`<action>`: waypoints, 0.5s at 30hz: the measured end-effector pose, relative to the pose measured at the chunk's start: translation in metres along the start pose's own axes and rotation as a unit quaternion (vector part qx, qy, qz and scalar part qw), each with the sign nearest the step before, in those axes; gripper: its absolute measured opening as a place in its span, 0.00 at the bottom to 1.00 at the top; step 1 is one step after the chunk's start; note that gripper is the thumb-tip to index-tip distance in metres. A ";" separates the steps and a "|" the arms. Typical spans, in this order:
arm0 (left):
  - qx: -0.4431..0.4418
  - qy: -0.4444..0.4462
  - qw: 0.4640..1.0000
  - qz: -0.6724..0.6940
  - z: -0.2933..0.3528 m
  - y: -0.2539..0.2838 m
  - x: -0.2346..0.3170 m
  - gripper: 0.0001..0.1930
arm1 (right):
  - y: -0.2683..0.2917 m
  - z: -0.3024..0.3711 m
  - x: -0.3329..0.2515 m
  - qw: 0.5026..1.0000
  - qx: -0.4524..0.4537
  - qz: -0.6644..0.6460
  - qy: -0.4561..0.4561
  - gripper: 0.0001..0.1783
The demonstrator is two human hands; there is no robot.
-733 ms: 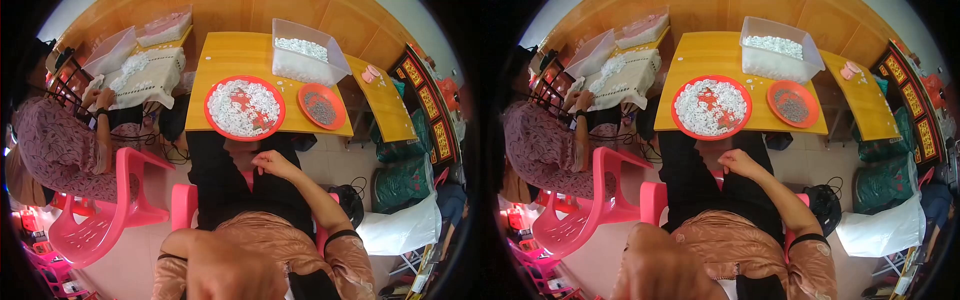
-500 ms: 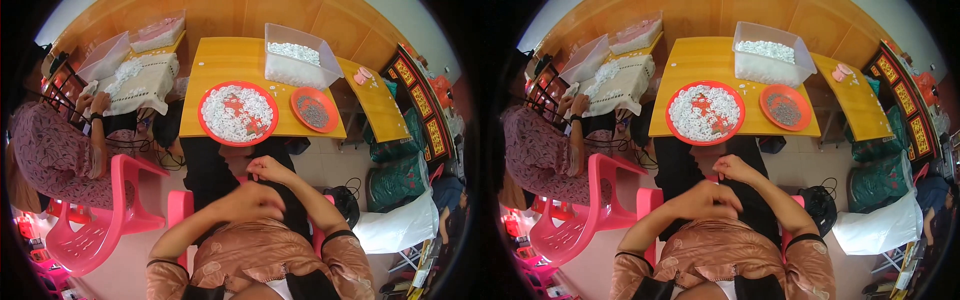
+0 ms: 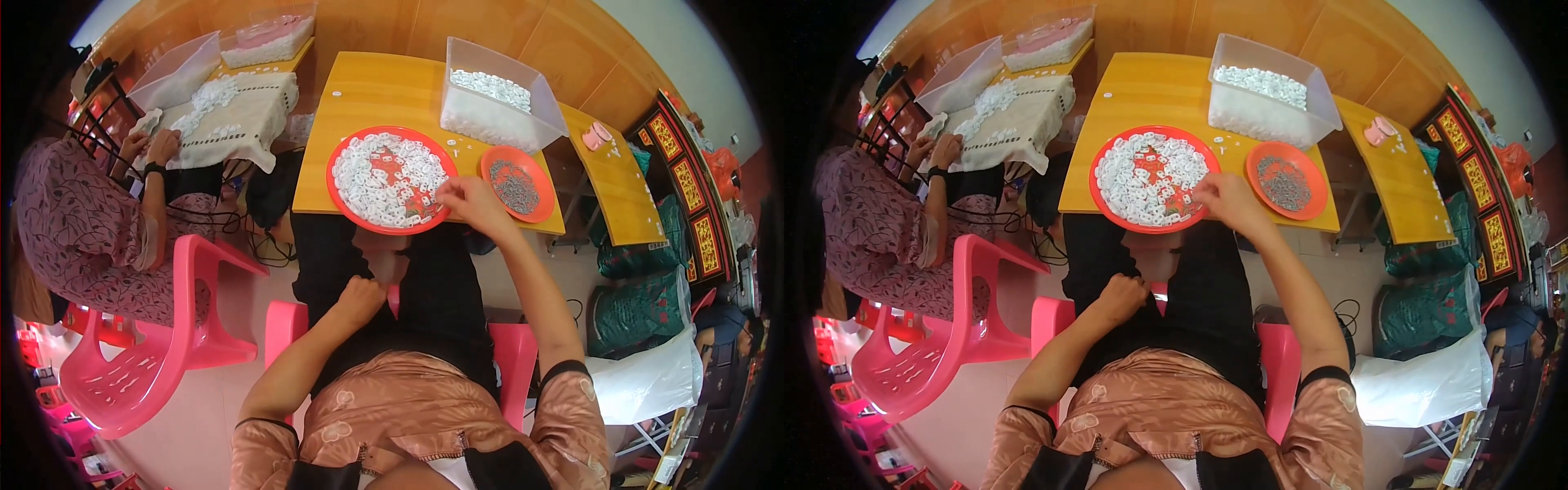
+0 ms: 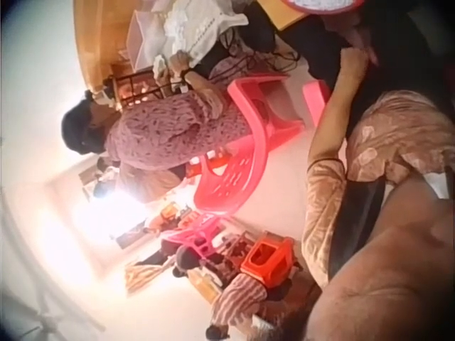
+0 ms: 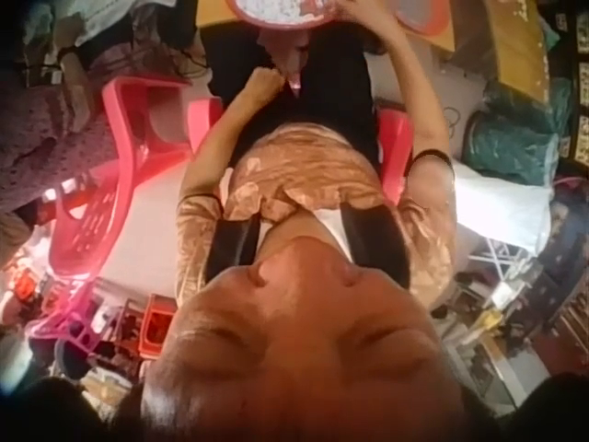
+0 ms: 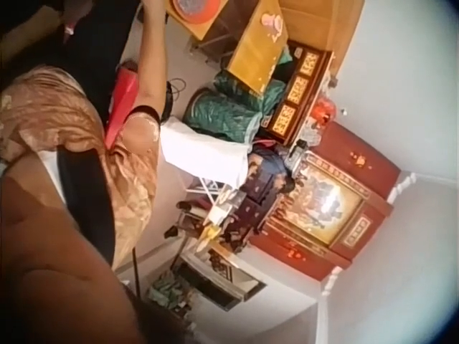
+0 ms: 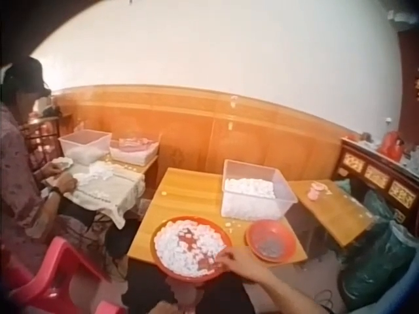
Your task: Assembling small white plastic components with metal inserts at a workspace.
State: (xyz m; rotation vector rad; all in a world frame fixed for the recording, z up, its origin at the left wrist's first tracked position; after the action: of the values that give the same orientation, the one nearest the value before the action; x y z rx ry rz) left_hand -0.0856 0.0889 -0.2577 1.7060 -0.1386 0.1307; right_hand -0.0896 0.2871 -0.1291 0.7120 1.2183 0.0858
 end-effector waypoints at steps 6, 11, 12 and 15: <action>-0.058 -0.074 0.994 -0.062 -0.007 -0.025 0.019 0.06 | -0.011 -0.048 -0.009 0.973 0.097 0.200 0.062 0.08; -0.055 -0.082 0.991 -0.090 -0.007 -0.022 0.026 0.05 | -0.035 -0.059 -0.039 0.941 0.158 0.257 0.152 0.08; -0.059 -0.087 0.990 -0.090 -0.007 -0.022 0.027 0.05 | -0.039 -0.062 -0.041 0.941 0.157 0.258 0.154 0.08; -0.054 -0.097 0.990 -0.088 -0.006 -0.019 0.028 0.06 | -0.051 -0.077 -0.039 0.942 0.118 0.293 0.110 0.06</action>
State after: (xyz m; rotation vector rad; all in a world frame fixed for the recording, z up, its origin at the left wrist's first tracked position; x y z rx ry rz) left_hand -0.0546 0.0974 -0.2706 1.6129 -0.1363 -0.1725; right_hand -0.1868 0.2658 -0.1366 1.2893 1.2039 0.5322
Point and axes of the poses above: each hand's wrist, its own z-axis away from the middle knuckle, its own y-axis out of the back of the hand, x = y × z, the point moved 9 cm from there along -z, towards the middle knuckle, and after that the axes turned 13 degrees about -y, right-handed, at the moved point
